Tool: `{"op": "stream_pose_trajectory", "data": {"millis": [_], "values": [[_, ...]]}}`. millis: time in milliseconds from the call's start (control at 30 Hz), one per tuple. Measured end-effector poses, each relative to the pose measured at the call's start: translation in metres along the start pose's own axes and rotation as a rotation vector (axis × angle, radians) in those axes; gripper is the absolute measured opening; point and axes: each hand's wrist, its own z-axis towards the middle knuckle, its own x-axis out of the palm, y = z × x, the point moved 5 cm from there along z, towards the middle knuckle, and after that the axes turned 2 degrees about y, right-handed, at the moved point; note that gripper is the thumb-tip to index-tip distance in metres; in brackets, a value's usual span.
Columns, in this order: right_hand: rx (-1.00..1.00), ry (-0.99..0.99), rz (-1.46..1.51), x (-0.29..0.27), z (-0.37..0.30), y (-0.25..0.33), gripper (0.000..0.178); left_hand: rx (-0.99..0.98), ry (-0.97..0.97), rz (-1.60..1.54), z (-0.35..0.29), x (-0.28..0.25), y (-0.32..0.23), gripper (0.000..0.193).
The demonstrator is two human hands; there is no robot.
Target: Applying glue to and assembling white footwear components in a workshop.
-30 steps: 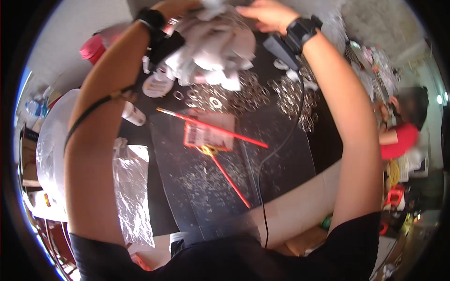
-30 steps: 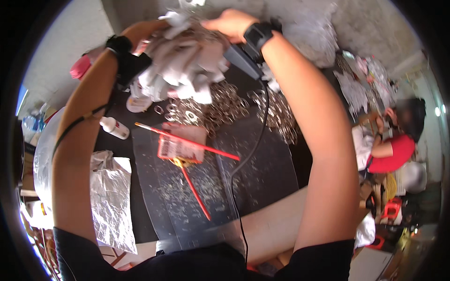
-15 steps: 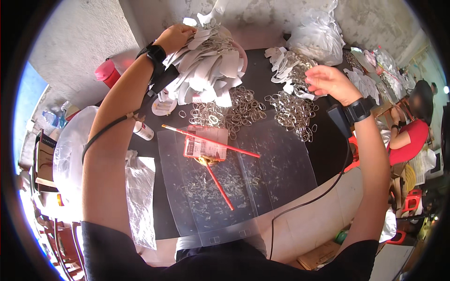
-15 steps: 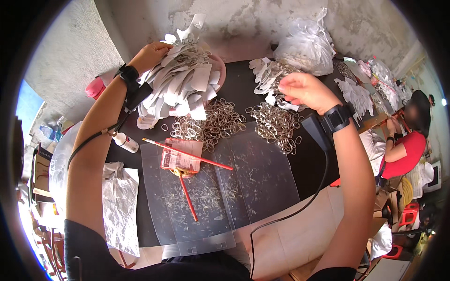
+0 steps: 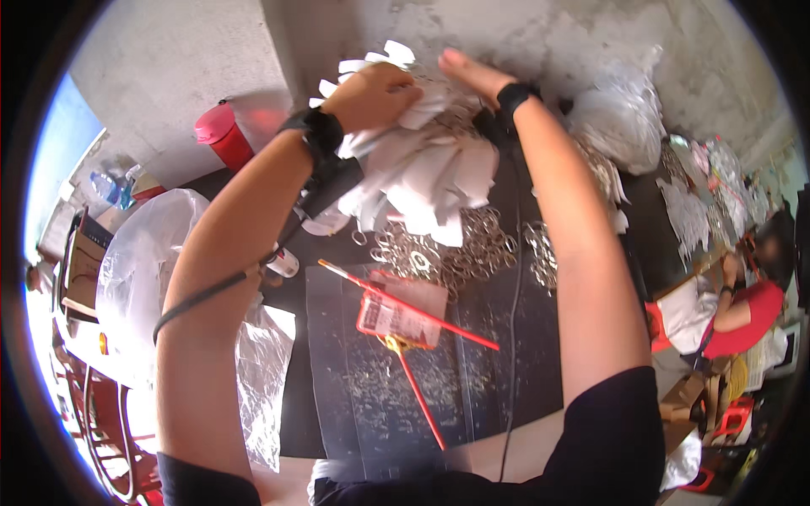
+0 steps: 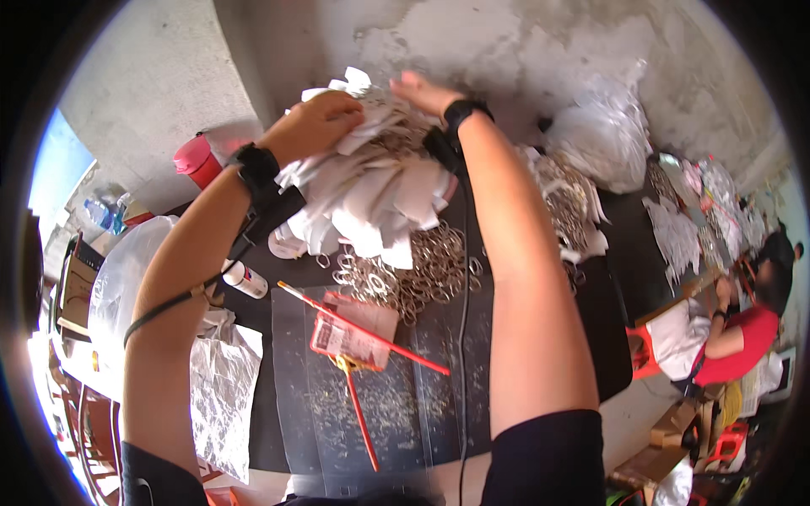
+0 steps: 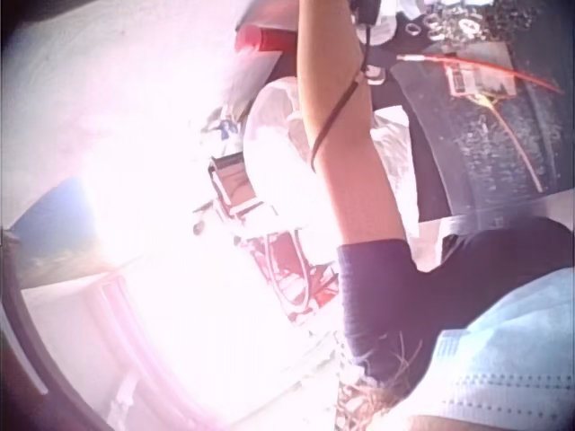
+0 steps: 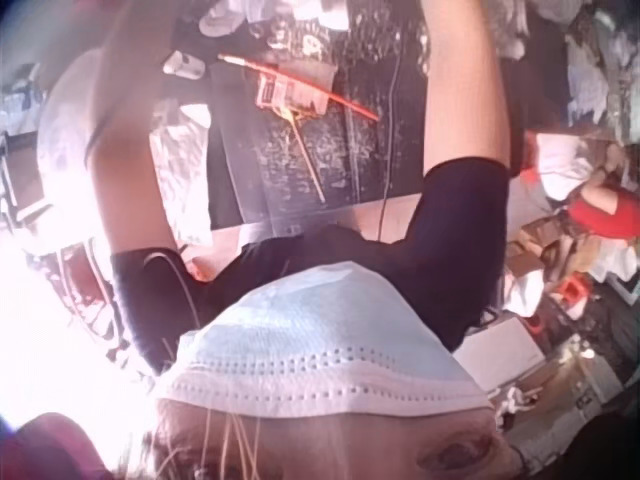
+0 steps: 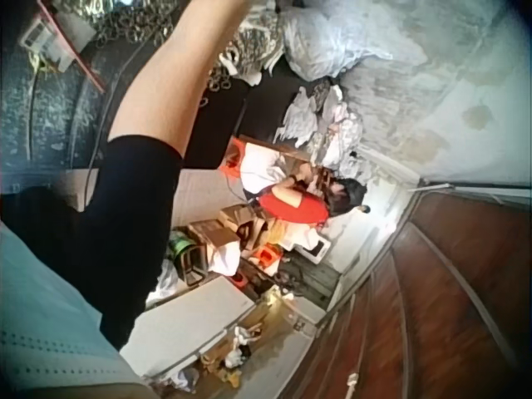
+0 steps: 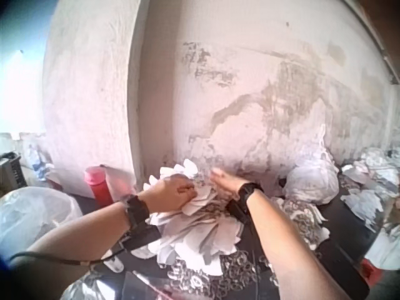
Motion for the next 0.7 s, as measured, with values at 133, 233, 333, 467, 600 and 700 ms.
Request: {"op": "stream_pose_trajectory", "data": {"millis": [133,233,333,467,600,700], "values": [[0.304,0.099,0.302,0.005,0.036,-0.046,0.062,-0.001,0.028,0.021,-0.005,0.000,0.002,0.040],[0.213,-0.083,-0.120,-0.029,0.044,-0.059,0.050,-0.083,0.104,-0.047,-0.006,0.004,0.007,0.040],[0.021,0.054,-0.458,-0.032,0.035,-0.060,0.046,0.011,0.026,0.020,-0.007,-0.002,0.003,0.040],[-0.106,-0.095,-0.186,-0.040,-0.001,-0.067,0.040,-0.034,0.042,-0.081,-0.003,0.001,0.003,0.042],[-0.054,-0.421,-0.487,-0.064,-0.034,-0.057,0.032,-0.125,0.012,-0.092,0.000,-0.004,0.002,0.047],[-0.171,-0.642,-0.471,-0.084,-0.061,-0.022,0.013,-0.184,0.055,-0.097,0.001,-0.009,-0.001,0.052]]}}
